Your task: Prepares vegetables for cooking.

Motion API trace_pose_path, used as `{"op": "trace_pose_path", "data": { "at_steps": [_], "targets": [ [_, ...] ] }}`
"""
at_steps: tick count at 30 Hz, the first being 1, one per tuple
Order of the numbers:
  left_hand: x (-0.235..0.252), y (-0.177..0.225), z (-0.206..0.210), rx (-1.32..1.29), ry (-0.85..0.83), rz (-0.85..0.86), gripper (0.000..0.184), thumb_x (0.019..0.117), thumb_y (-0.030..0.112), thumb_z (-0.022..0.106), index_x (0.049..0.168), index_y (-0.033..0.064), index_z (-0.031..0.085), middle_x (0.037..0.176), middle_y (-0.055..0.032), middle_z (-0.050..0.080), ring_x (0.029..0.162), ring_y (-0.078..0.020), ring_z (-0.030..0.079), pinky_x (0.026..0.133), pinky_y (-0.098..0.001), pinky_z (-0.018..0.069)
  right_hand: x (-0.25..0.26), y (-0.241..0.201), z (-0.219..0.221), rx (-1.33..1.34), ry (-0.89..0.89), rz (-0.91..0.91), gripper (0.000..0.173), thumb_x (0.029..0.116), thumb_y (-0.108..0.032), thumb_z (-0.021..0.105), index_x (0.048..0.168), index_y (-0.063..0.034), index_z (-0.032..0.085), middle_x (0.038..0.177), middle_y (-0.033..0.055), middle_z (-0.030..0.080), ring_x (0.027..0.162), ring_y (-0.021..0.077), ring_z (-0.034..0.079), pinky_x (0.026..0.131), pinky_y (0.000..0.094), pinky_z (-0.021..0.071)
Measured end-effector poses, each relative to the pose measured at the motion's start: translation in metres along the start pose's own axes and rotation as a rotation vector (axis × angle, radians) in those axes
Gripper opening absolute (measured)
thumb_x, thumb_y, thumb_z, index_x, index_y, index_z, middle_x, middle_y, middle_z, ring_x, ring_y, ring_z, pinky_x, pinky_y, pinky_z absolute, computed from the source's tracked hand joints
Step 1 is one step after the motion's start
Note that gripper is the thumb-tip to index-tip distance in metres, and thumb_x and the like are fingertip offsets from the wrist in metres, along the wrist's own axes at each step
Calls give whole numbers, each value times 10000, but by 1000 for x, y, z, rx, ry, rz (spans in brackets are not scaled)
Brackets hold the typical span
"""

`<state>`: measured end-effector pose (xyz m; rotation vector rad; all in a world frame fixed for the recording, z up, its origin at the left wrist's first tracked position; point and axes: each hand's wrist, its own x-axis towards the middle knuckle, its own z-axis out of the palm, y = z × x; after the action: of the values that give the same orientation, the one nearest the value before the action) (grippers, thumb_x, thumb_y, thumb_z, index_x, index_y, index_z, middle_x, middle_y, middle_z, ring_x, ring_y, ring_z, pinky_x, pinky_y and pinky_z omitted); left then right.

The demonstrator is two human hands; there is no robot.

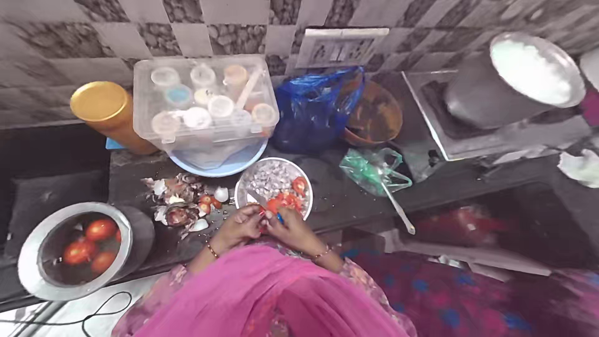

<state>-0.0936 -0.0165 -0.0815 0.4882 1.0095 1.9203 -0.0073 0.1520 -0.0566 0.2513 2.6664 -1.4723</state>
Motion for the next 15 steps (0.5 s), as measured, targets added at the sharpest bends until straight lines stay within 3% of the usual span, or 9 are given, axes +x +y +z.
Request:
{"op": "trace_pose_path", "data": {
  "at_steps": [6,11,15],
  "targets": [
    [2,-2,3,57,40,7,215,859,38,664,1005,181,728,897,96,734,754,22,658,685,-165,549,0,0,-4,12,-38,43,464,1051,-375,460,858,14,625,696,55,563,657,154,565,637,380,486],
    [10,-5,11,122,157,53,260,806,-23,670,1036,95,697,907,75,737,795,-12,682,743,-209,578,2,3,-9,131,-66,68,415,1061,-315,441,800,-23,581,684,-9,499,637,68,501,622,291,446],
    [14,-13,16,149,250,73,326,785,-57,664,1102,18,668,928,60,736,821,-27,688,786,-218,582,2,12,-10,339,-131,131,329,1058,-258,440,846,-48,576,697,-47,489,631,23,495,618,242,451]
  ]
}}
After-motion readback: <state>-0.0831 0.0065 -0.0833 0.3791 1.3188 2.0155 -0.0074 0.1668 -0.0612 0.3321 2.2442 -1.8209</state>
